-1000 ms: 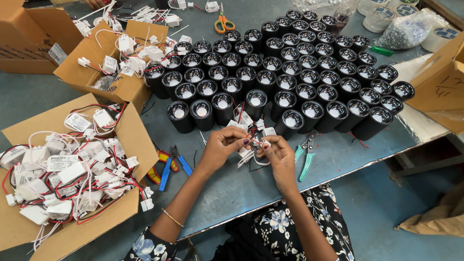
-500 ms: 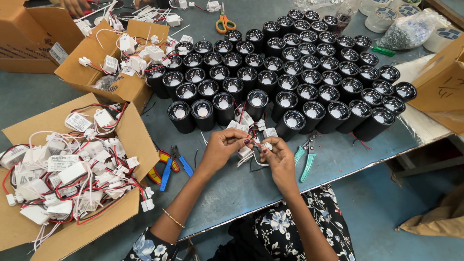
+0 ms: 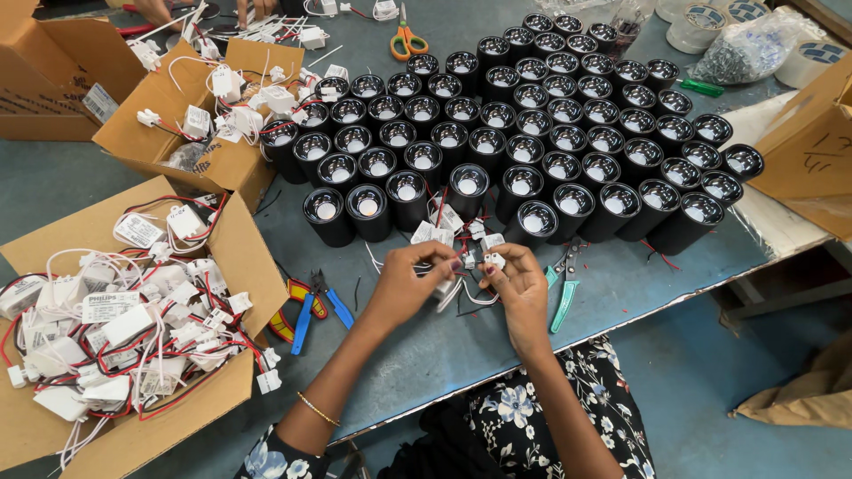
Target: The person sits at a workbench and uses pliers to strip and trim the red and black wires of LED driver modules, then arranges the prepared drivers and wires on the table among rows of black LED light housings.
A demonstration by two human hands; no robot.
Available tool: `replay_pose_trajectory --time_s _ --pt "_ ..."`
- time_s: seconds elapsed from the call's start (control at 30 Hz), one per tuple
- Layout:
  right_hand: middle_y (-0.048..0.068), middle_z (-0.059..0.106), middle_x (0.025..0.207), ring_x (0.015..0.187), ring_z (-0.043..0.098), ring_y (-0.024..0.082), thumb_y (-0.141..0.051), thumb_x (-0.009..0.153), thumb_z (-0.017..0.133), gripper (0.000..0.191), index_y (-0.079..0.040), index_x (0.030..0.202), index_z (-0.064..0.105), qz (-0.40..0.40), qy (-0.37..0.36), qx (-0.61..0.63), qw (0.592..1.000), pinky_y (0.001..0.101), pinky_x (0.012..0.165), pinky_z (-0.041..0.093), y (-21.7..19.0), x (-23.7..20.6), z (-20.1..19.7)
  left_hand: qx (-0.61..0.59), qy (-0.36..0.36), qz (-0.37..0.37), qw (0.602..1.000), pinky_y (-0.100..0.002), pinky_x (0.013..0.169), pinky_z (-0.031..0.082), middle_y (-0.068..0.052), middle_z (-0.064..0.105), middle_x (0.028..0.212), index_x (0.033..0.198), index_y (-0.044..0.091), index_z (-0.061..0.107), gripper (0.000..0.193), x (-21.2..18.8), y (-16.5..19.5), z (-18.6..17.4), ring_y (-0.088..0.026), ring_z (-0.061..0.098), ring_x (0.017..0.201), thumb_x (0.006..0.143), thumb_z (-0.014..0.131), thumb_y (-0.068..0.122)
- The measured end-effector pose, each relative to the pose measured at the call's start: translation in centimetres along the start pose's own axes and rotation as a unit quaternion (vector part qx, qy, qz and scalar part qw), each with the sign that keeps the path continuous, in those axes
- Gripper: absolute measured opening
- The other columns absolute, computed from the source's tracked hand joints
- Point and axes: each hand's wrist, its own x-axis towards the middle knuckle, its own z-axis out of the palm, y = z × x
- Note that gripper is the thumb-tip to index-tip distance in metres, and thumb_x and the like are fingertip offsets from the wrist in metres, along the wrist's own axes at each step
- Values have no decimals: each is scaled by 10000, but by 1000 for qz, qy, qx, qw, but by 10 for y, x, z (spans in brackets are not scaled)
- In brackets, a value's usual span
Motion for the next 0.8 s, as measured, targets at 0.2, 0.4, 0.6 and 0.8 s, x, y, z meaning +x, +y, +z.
replay_pose_trajectory --time_s 0.2,0.4,0.6,0.8 --pt "103 664 1099 981 643 142 -46 984 663 263 22 1224 582 18 -58 80 995 284 802 526 0 0 -4 -52 -73 -20 996 -238 669 508 -1 697 769 987 -1 755 150 1 -13 -1 -50 608 720 897 713 111" --pt "117 687 1131 910 632 143 -76 967 695 323 29 1252 586 51 -107 107 987 297 828 525 3 -1 -10 -86 -94 -43 991 -233 667 506 11 694 774 953 -6 756 155 2 -19 -4 -44 604 723 882 710 124" --pt "123 684 1167 962 637 149 -82 970 707 339 32 1266 586 45 -117 127 984 292 891 515 6 -1 -12 -83 -72 -39 993 -228 674 497 16 700 787 958 -2 766 166 0 -19 -5 -36 594 736 878 713 133" --pt "121 686 1164 1010 646 152 -93 969 705 331 29 1253 588 50 -123 127 983 303 872 521 4 -1 -11 -74 -71 -34 994 -230 666 496 12 693 767 940 -3 767 163 2 -19 -7 -41 597 720 868 713 133"
